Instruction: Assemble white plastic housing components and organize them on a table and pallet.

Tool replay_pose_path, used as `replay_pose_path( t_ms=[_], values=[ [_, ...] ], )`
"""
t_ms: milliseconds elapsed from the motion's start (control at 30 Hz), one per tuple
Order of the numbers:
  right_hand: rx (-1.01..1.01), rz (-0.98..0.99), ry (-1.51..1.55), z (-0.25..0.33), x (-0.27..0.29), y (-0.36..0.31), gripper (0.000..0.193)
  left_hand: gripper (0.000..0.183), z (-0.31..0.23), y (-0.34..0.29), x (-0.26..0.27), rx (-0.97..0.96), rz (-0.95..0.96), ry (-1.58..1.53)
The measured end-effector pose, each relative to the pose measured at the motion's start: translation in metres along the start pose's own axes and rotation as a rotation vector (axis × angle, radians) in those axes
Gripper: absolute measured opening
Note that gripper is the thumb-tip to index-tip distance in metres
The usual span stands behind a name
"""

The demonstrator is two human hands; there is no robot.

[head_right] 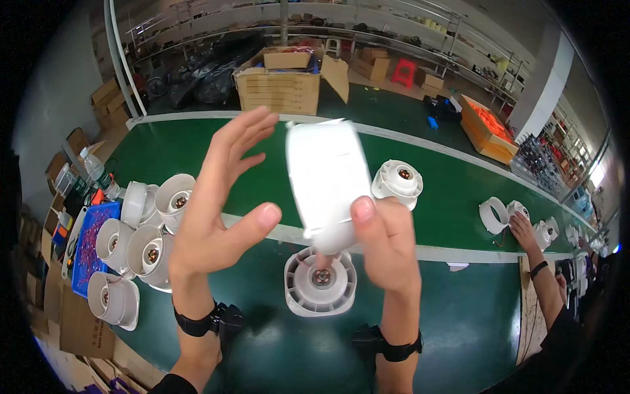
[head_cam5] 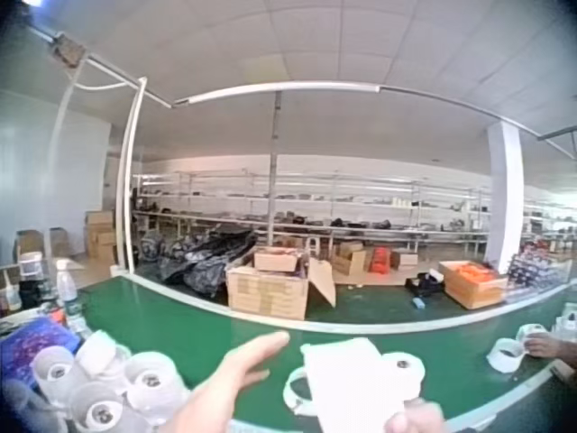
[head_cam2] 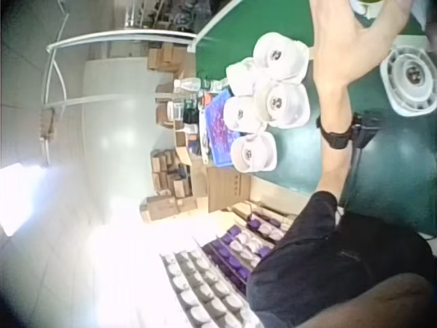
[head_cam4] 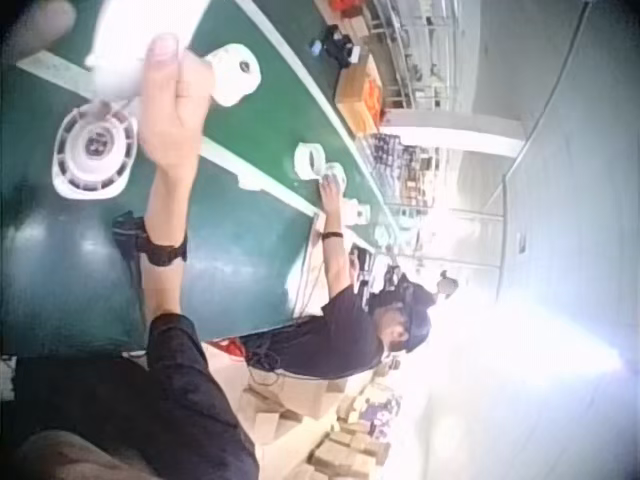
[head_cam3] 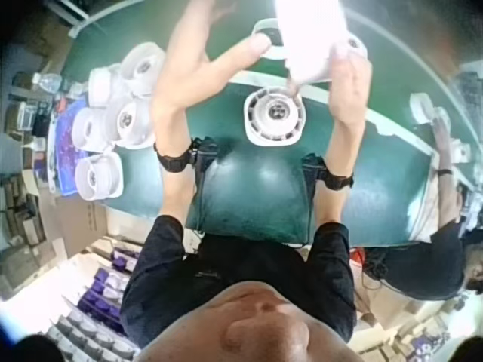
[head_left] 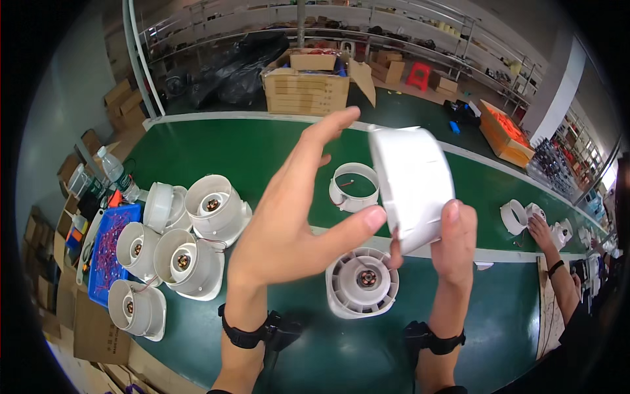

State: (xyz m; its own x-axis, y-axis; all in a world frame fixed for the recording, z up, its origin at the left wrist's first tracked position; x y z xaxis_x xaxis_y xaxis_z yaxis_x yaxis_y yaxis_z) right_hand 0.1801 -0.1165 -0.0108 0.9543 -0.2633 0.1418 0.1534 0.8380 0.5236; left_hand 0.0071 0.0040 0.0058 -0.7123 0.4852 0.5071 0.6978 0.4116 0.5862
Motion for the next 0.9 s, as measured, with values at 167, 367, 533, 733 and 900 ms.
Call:
replay_pose_path(
  t_ms=[167, 367, 533, 733, 900],
  values=[
    [-0.019, -0.16, 0.082, -0.009, 0.0, -0.002, 0.065, 0.081, 0.001, 0.012, -0.049, -0.15, -0.222, -0.148],
    [0.317, 0.026, -0.171, 0.001, -0.008, -0.007, 0.062, 0.05, -0.006, 0.01, -0.035, -0.203, -0.302, -0.239],
    [0.461, 0.145, -0.173, -0.016, -0.011, -0.007, 0.043, 0.038, -0.014, 0.002, -0.019, 0.172, -0.264, -0.605],
    [0.788, -0.048, -0.321, -0.01, -0.021, -0.007, 0.029, 0.077, -0.009, 0.004, -0.019, 0.166, -0.209, -0.718],
    [0.786, -0.008, -0.37, -0.008, -0.02, -0.01, 0.031, 0.11, -0.019, -0.004, -0.012, 0.21, 0.04, -0.856]
  ],
)
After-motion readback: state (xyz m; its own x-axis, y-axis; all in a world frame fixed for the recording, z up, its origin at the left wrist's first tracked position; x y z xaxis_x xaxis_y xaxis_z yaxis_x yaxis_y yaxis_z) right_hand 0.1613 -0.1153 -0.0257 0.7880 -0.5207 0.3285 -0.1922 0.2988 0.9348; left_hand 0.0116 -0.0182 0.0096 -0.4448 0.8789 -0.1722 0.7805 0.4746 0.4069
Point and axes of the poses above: each hand's wrist, its own y-axis towards the middle knuckle, its own x-axis out of the back of the hand, z = x × y, the point moved 1 cm from there along y, towards the middle knuckle, and after that the axes turned 1 degree about -z, right-handed, at the moved point
